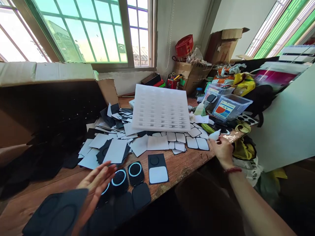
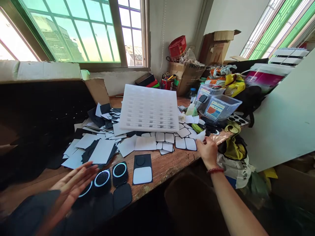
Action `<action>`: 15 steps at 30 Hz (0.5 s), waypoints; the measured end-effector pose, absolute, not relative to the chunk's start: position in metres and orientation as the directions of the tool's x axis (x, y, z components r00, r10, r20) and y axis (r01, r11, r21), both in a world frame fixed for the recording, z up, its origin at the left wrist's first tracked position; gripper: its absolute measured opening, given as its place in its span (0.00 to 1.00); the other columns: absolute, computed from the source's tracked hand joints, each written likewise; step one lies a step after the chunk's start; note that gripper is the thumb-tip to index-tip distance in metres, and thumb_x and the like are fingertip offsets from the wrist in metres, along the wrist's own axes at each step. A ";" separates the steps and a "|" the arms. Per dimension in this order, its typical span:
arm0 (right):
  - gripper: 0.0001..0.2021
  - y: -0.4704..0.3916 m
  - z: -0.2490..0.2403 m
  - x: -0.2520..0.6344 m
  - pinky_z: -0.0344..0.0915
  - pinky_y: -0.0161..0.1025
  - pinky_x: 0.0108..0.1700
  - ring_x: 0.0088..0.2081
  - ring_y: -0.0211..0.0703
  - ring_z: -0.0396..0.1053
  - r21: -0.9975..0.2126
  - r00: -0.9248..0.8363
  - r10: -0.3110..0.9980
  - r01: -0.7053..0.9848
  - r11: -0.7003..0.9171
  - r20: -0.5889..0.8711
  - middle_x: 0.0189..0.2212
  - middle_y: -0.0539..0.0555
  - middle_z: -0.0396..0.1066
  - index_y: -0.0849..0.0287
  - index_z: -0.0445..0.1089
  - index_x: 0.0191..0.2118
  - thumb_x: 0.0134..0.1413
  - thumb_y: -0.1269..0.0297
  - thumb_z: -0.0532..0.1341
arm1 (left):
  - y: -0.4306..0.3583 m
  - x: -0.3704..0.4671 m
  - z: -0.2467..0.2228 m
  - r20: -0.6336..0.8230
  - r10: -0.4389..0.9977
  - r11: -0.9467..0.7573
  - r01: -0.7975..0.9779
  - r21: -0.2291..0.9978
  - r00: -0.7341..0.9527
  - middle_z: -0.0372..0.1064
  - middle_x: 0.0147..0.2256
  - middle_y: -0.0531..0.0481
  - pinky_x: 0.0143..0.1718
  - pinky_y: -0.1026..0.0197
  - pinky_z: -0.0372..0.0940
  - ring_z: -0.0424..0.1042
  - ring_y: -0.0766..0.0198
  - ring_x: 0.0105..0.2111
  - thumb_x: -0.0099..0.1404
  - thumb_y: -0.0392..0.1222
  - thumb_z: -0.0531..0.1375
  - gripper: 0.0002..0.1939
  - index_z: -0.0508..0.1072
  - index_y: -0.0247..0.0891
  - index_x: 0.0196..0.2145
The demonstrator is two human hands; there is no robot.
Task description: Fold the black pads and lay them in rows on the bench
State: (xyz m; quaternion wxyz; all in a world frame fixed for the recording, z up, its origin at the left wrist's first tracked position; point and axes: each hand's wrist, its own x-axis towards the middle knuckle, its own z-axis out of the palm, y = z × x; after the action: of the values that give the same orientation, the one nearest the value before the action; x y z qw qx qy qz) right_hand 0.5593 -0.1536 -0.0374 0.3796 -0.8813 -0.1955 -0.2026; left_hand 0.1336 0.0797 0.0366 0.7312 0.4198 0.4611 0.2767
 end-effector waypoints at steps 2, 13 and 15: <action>0.19 -0.166 -0.035 0.584 0.60 0.47 0.35 0.28 0.53 0.66 -0.592 0.860 0.128 0.440 -0.675 0.493 0.22 0.61 0.70 0.54 0.65 0.23 0.46 0.43 0.57 | 0.086 0.175 0.036 -0.432 0.780 0.514 -0.070 0.855 0.452 0.77 0.47 0.38 0.55 0.56 0.71 0.72 0.50 0.55 0.65 0.36 0.61 0.20 0.71 0.34 0.55; 0.20 -0.167 -0.039 0.581 0.60 0.58 0.52 0.49 0.64 0.64 -0.502 0.725 0.105 0.567 -0.653 0.681 0.42 0.71 0.69 0.63 0.65 0.44 0.53 0.51 0.54 | 0.104 0.381 0.026 -0.627 0.588 0.803 -0.272 0.531 0.511 0.65 0.54 0.30 0.57 0.54 0.66 0.62 0.50 0.62 0.65 0.38 0.65 0.20 0.67 0.32 0.53; 0.17 -0.147 -0.034 0.578 0.60 0.54 0.55 0.52 0.59 0.64 -0.462 0.707 0.202 0.623 -0.631 0.678 0.45 0.68 0.68 0.61 0.65 0.45 0.55 0.54 0.53 | 0.106 0.392 0.020 -0.635 0.577 0.811 -0.268 0.521 0.514 0.67 0.51 0.31 0.57 0.51 0.66 0.63 0.48 0.60 0.64 0.38 0.65 0.18 0.68 0.32 0.49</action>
State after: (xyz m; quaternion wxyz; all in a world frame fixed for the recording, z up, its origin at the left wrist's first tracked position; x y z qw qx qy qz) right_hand 0.5776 -0.1474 -0.0339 0.3549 -0.8528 -0.2420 -0.2969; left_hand 0.3920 0.1063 0.0196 0.8509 0.1816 0.4259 0.2483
